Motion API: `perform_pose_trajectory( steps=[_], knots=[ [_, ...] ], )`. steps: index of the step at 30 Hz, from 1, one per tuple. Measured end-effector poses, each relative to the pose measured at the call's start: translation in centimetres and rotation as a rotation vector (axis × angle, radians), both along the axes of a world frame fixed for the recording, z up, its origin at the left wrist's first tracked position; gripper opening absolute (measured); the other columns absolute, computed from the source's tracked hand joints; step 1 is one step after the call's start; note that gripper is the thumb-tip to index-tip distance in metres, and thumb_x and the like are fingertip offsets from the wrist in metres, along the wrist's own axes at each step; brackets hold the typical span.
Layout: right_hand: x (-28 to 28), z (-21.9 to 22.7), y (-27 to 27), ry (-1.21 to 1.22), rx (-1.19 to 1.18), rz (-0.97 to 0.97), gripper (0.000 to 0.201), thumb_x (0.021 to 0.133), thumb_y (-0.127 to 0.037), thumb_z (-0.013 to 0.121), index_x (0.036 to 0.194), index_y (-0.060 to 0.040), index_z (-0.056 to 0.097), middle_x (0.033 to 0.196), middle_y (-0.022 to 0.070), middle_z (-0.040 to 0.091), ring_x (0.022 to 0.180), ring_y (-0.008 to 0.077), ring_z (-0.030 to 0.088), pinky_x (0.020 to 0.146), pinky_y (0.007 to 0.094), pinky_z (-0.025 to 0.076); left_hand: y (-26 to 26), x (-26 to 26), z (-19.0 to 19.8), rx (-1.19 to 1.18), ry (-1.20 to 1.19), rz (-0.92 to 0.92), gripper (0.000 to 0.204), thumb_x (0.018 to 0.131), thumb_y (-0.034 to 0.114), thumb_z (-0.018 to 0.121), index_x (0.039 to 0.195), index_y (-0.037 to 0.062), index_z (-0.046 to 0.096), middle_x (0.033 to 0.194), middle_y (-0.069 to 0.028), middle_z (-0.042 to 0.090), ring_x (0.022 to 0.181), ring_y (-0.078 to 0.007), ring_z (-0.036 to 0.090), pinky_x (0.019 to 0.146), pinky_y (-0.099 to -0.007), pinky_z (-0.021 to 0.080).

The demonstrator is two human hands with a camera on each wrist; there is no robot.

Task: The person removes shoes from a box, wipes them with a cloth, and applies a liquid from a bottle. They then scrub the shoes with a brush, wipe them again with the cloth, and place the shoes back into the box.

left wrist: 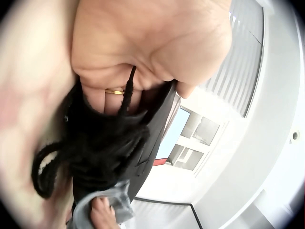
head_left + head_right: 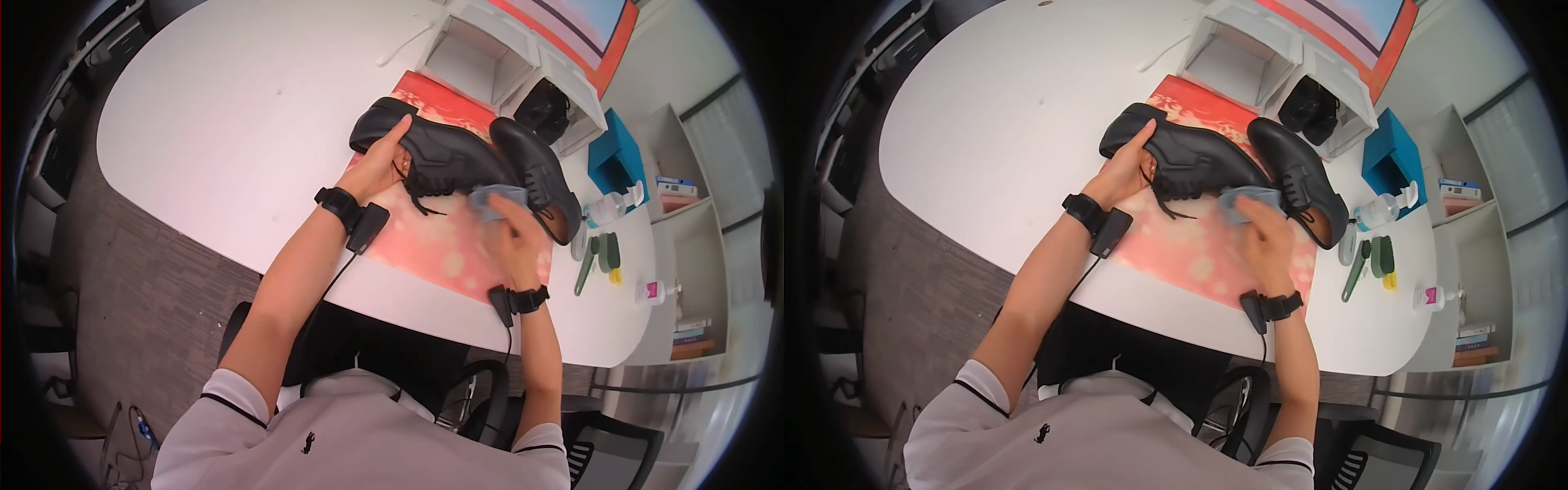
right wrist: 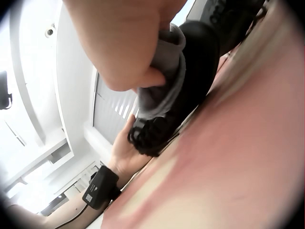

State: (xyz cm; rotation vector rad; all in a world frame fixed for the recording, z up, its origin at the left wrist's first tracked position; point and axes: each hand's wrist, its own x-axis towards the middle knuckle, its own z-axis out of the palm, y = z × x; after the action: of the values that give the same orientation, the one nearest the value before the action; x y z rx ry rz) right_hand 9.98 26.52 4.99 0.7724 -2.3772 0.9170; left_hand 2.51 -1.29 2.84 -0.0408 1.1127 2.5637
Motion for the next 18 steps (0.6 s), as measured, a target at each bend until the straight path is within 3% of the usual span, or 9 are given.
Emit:
perform_pose_trajectory(
  steps=[2,4,5,6,8,9,12,16,18],
  knots=[
    [0.3,1.6,0.5,0.180,-0.277,-0.267,0.037,0.084,0.012,0.048,0.113,0.0011,0.070,0.114,0.0137,0.071,0.106,0.0251,0.067,0.095,0.0333,0.049,0.6,0.0,0.4,0.005,-0.018,0.049,0.050,0.098,0.056,0.053,0.068,0.0162,0.053,0.063,0.0030,0.053,0.056,-0.0109,0.049,0.057,-0.0268,0.040],
    [-0.9,2.2,1.6,0.217,-0.454,-0.372,0.033,0.092,0.005,0.049,0.121,0.0022,0.065,0.121,0.0140,0.067,0.112,0.0241,0.063,0.097,0.0321,0.047,0.3,-1.4,-1.9,0.014,0.011,0.035,0.049,0.098,0.056,0.053,0.070,0.0156,0.056,0.064,0.0030,0.055,0.058,-0.0105,0.050,0.057,-0.0261,0.040],
    [-1.4,2.5,1.4,0.176,-0.414,-0.375,0.032,0.093,0.002,0.051,0.123,0.0021,0.064,0.122,0.0141,0.066,0.113,0.0240,0.062,0.098,0.0321,0.045,0.2,-1.8,-2.1,0.048,0.038,-0.002,0.047,0.100,0.054,0.050,0.087,0.0112,0.064,0.080,0.0001,0.067,0.069,-0.0111,0.060,0.064,-0.0262,0.047],
    [-2.0,2.8,1.0,0.136,-0.379,-0.377,0.031,0.095,-0.002,0.053,0.124,0.0021,0.063,0.124,0.0142,0.065,0.115,0.0239,0.061,0.100,0.0321,0.044,0.2,-1.9,-2.4,0.049,0.040,-0.017,0.047,0.100,0.054,0.050,0.095,0.0094,0.064,0.088,-0.0015,0.069,0.075,-0.0116,0.062,0.068,-0.0263,0.049],
    [-3.4,1.7,-0.1,-0.211,-0.491,-0.199,0.042,0.093,-0.020,0.067,0.129,0.0015,0.060,0.127,0.0154,0.064,0.121,0.0229,0.057,0.105,0.0308,0.039,-0.1,-0.5,-0.7,0.050,0.047,-0.040,0.051,0.101,0.053,0.048,0.110,0.0059,0.065,0.103,-0.0047,0.072,0.087,-0.0127,0.067,0.075,-0.0265,0.053],
    [-3.7,1.1,-1.0,-0.189,-0.363,-0.201,0.049,0.090,-0.024,0.071,0.130,0.0020,0.059,0.127,0.0154,0.064,0.119,0.0227,0.058,0.104,0.0309,0.040,-0.2,-0.6,-1.0,0.046,0.082,-0.057,0.056,0.101,0.054,0.048,0.121,0.0034,0.061,0.114,-0.0072,0.071,0.097,-0.0142,0.068,0.082,-0.0274,0.054],
    [-4.4,1.2,-1.2,-0.297,-0.213,-0.148,0.065,0.084,-0.034,0.078,0.132,0.0035,0.056,0.125,0.0157,0.064,0.117,0.0215,0.059,0.099,0.0309,0.044,0.1,0.5,1.0,0.002,0.024,-0.016,0.057,0.102,0.056,0.043,0.101,0.0033,0.065,0.094,-0.0046,0.072,0.083,-0.0112,0.067,0.078,-0.0247,0.052],
    [-5.3,0.6,-0.9,-0.411,-0.277,-0.150,0.070,0.082,-0.035,0.080,0.134,0.0038,0.054,0.119,0.0113,0.066,0.104,0.0214,0.066,0.084,0.0321,0.054,0.4,0.1,1.3,0.070,0.093,0.110,0.057,0.103,0.051,0.042,0.100,0.0005,0.066,0.090,-0.0056,0.069,0.075,-0.0157,0.064,0.073,-0.0264,0.050],
    [-4.8,0.5,-2.2,-0.539,-0.608,-0.241,0.068,0.083,-0.035,0.079,0.135,0.0014,0.054,0.116,0.0094,0.066,0.099,0.0186,0.067,0.071,0.0303,0.057,0.6,-0.2,1.7,-0.035,0.224,0.408,0.051,0.104,0.044,0.042,0.100,-0.0016,0.065,0.088,-0.0079,0.066,0.075,-0.0176,0.064,0.073,-0.0287,0.050]
  ],
)
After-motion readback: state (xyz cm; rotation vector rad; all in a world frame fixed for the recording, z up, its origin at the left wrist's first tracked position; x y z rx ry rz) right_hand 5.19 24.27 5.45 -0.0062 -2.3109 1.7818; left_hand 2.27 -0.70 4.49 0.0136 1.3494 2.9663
